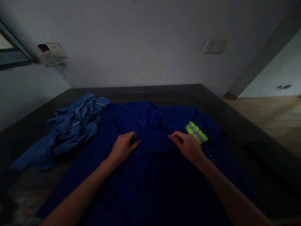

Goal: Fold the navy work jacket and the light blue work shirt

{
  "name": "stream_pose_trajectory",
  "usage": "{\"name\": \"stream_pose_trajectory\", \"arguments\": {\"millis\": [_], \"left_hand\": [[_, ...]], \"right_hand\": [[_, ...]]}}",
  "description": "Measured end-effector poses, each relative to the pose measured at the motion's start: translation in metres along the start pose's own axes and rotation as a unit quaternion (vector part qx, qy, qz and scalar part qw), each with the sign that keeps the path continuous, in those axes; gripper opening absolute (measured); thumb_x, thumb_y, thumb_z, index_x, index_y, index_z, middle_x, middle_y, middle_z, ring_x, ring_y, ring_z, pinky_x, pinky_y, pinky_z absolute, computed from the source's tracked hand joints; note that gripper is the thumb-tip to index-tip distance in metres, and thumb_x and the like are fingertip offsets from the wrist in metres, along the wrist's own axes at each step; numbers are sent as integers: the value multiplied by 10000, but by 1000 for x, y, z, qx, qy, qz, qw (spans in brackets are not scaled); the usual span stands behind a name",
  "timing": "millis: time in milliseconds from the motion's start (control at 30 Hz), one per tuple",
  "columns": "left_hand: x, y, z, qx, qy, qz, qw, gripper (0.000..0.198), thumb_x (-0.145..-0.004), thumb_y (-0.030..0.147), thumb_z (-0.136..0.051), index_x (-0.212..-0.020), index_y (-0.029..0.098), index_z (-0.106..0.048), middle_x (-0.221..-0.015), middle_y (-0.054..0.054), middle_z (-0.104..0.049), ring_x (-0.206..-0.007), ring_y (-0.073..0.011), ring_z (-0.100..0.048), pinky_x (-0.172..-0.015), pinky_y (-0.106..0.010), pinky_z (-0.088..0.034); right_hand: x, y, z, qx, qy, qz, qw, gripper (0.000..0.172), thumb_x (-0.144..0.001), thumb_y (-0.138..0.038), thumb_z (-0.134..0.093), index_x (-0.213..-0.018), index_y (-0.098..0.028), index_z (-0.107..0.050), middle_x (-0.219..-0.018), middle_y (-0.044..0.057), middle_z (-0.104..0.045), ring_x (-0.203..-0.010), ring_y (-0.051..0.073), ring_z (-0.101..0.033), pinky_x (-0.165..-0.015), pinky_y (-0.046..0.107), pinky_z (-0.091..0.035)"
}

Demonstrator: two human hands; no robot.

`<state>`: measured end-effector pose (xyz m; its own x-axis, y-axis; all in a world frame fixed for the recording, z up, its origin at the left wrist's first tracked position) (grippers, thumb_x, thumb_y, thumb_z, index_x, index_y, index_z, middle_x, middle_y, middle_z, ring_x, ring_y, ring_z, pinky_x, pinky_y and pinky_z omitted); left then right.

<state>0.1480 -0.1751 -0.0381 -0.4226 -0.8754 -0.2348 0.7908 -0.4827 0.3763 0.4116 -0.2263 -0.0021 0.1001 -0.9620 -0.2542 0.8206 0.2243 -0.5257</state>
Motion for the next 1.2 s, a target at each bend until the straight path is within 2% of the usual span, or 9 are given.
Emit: {"name": "stream_pose_trajectory", "arguments": {"millis": [100,233,433,533,667,733,800,1000,1200], "left_hand": [[0,0,0,-15,0,-7,1000,196,-865,396,-557,-925,210,-558,-931,-52,-683,-878,-227,-646,-818,-371,-457],[0,5,7,-7,34,-3,999,211,-856,414,-564,-904,210,-588,-910,-43,-695,-882,-231,-649,-858,-382,-450],[4,28,8,168,24,24,985,179,-864,349,-547,-906,210,-652,-882,-13,-716,-793,-194,-671,-732,-285,-510],[8,44,1,238,19,39,970,164,-858,327,-557,-874,206,-666,-843,3,-720,-774,-184,-673,-702,-265,-522],[15,64,-11,299,-3,46,953,157,-865,288,-557,-913,199,-677,-898,-1,-728,-844,-188,-677,-762,-271,-524],[17,71,-14,324,-13,34,945,162,-864,253,-557,-957,196,-676,-950,-10,-729,-879,-191,-675,-800,-281,-521],[20,74,-15,341,-15,21,940,185,-860,224,-558,-1004,195,-670,-1001,-19,-724,-915,-196,-671,-829,-294,-518],[23,71,-8,338,-14,18,941,155,-873,269,-556,-943,203,-677,-918,-12,-725,-846,-183,-672,-776,-271,-520],[23,67,-1,328,5,6,945,132,-882,267,-541,-920,209,-654,-870,2,-699,-822,-160,-648,-763,-245,-497]], "right_hand": [[1,-1,-5,45,-25,1,999,276,-845,-480,-584,-805,-224,-681,-630,10,-674,-547,183,-604,-523,263,-331],[-2,6,0,30,-1,2,1000,201,-848,-396,-595,-795,-223,-683,-687,15,-694,-588,184,-613,-537,270,-348],[-7,22,14,72,13,8,997,143,-843,-326,-601,-775,-220,-669,-702,20,-684,-617,195,-610,-565,289,-384],[-4,9,16,109,35,46,992,114,-845,-258,-596,-919,-211,-670,-851,59,-696,-775,239,-627,-669,342,-441],[10,-34,8,85,101,164,978,217,-903,-207,-520,-1087,-181,-631,-1038,100,-665,-997,253,-579,-891,418,-426],[17,-51,-3,33,74,205,975,251,-924,-176,-473,-1140,-179,-601,-1100,94,-651,-1054,228,-563,-943,397,-419],[21,-58,-16,-17,23,205,978,269,-927,-160,-457,-1168,-180,-575,-1133,94,-639,-1078,220,-558,-947,382,-436],[14,-40,-29,-135,-57,106,983,133,-905,-247,-535,-1028,-206,-567,-1003,58,-641,-935,192,-602,-838,334,-480],[9,-33,-23,-185,-128,35,974,174,-850,-371,-613,-877,-201,-592,-822,1,-644,-761,158,-603,-654,246,-445]]}}
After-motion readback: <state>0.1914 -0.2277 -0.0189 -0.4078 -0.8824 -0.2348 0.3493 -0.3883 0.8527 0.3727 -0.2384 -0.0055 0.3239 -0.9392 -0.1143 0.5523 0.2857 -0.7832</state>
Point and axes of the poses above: each hand's wrist, its own x-axis away from the middle knuckle, its own z-axis out of the back of the hand, y = z × x, the point moved 2 cm from there along -x, towards the middle knuckle
